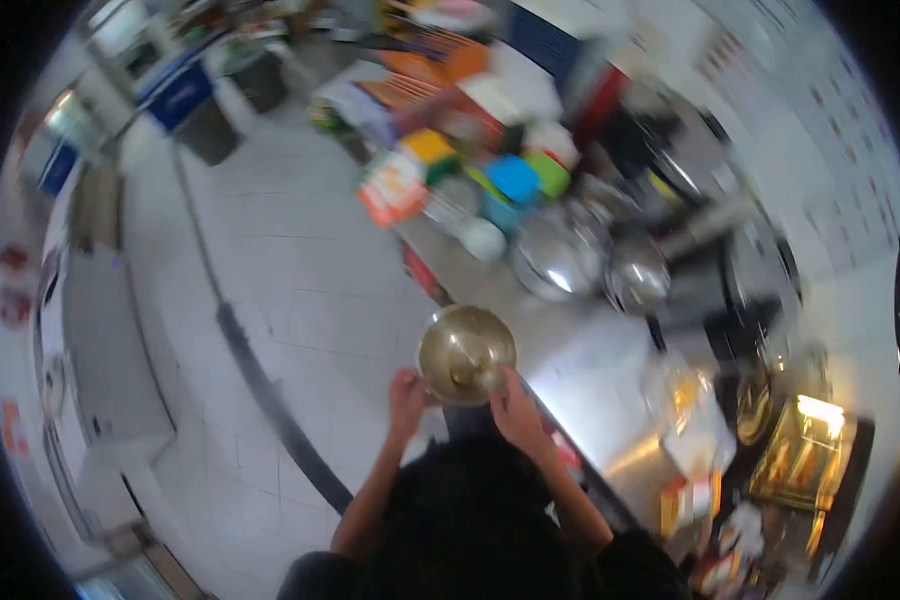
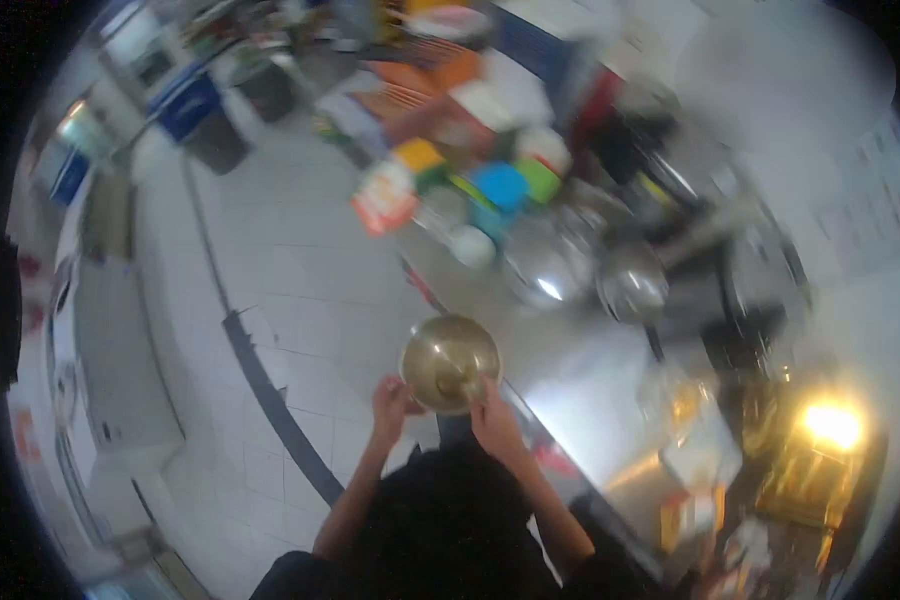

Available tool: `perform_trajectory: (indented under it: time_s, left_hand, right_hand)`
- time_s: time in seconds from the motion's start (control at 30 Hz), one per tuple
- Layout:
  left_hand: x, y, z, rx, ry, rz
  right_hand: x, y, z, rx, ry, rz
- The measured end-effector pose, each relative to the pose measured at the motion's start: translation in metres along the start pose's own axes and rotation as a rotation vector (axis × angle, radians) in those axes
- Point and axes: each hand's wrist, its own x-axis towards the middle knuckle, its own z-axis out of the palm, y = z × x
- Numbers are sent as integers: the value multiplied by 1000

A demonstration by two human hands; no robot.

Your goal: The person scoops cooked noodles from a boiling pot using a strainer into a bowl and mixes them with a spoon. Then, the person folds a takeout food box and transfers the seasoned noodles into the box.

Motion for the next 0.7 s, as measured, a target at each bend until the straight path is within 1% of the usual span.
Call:
perform_trajectory:
  time_s: [0.03,0.07,0.13,0.23,0.33,0.4,0.47,0.57,0.6,0.63,0.67,0.7]
  left_hand:
    - [14,9,-16,-58,59,-9]
    - [31,19,-36,-89,99,-32]
    - [68,45,-75,-126,206,-23]
    - [138,87,-147,-113,327,12]
    - [195,128,-232,-114,431,54]
    - [212,155,-282,-150,549,75]
    - [219,186,-330,-194,688,83]
    - [221,232,-386,-290,938,132]
    - [228,248,-409,-323,1043,63]
    - [233,252,-437,-417,1081,136]
    - [243,242,-478,-407,1187,68]
    - [259,221,-525,-365,1243,128]
  right_hand:
    - [22,-8,12,41,-55,1]
    - [45,-16,25,86,-190,158]
    - [96,-55,44,118,-230,140]
    - [177,-77,92,-93,-176,-73]
    - [279,-75,153,-134,-402,-27]
    - [351,-103,195,-338,-577,-124]
    - [416,-137,250,-569,-772,-179]
    - [516,-217,340,-545,-903,-281]
    - [549,-245,375,-472,-930,-289]
    - [585,-272,415,-401,-953,-300]
    - [617,-293,457,-359,-949,-297]
    - [646,-307,504,-316,-942,-302]
